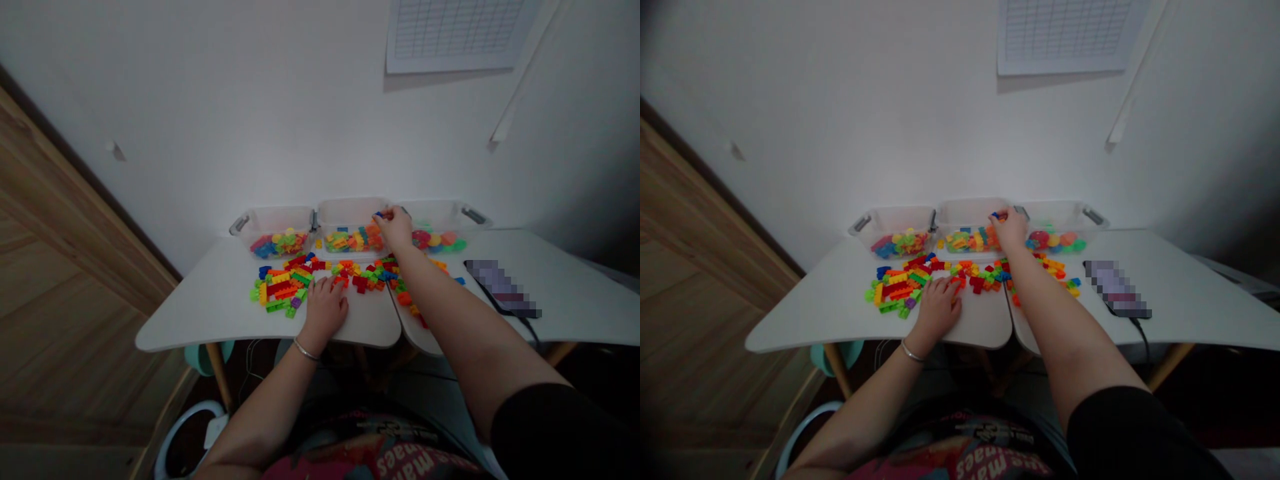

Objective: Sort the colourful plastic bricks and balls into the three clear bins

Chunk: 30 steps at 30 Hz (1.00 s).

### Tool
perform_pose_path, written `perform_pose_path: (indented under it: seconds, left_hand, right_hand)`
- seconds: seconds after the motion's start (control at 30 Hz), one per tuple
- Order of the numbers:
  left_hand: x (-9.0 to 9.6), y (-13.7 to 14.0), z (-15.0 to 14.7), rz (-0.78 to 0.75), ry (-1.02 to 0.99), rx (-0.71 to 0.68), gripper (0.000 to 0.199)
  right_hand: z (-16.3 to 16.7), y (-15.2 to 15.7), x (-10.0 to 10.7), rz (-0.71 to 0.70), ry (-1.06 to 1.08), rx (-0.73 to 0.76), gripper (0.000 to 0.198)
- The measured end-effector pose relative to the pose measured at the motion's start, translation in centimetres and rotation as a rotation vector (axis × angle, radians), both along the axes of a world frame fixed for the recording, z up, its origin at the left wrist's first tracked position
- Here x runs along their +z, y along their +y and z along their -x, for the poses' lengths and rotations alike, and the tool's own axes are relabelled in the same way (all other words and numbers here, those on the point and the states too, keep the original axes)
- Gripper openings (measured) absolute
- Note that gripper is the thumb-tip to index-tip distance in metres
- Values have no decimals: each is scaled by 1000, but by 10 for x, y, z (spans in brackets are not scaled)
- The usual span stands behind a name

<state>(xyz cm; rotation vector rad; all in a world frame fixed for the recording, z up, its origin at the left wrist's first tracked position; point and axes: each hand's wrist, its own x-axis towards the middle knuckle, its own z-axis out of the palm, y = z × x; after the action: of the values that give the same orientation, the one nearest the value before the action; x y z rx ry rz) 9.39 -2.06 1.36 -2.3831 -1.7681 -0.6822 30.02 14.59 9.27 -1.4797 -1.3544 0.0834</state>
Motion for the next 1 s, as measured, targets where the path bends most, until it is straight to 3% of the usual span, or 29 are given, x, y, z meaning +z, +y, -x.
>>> perform_pose_path:
  seconds: [0.47,0.63,0.7,0.8,0.9,1.0]
  left_hand:
    - [-1,1,1,-7,0,-7,39]
    - [0,2,0,3,-2,-3,40]
    - [0,2,0,1,-3,-1,39]
    - [0,2,-1,-5,-1,-5,40]
    - [0,1,-1,-13,-2,-6,40]
    - [-1,2,0,-20,-5,-9,39]
  right_hand:
    - [-2,-9,3,8,-142,54,22]
    - [10,-36,7,-141,-283,125,16]
    - [20,-52,0,-150,-341,259,16]
    - [36,-76,-23,-42,-471,434,17]
    - [46,-96,-49,73,-604,408,24]
    - [47,-111,-66,99,-670,341,28]
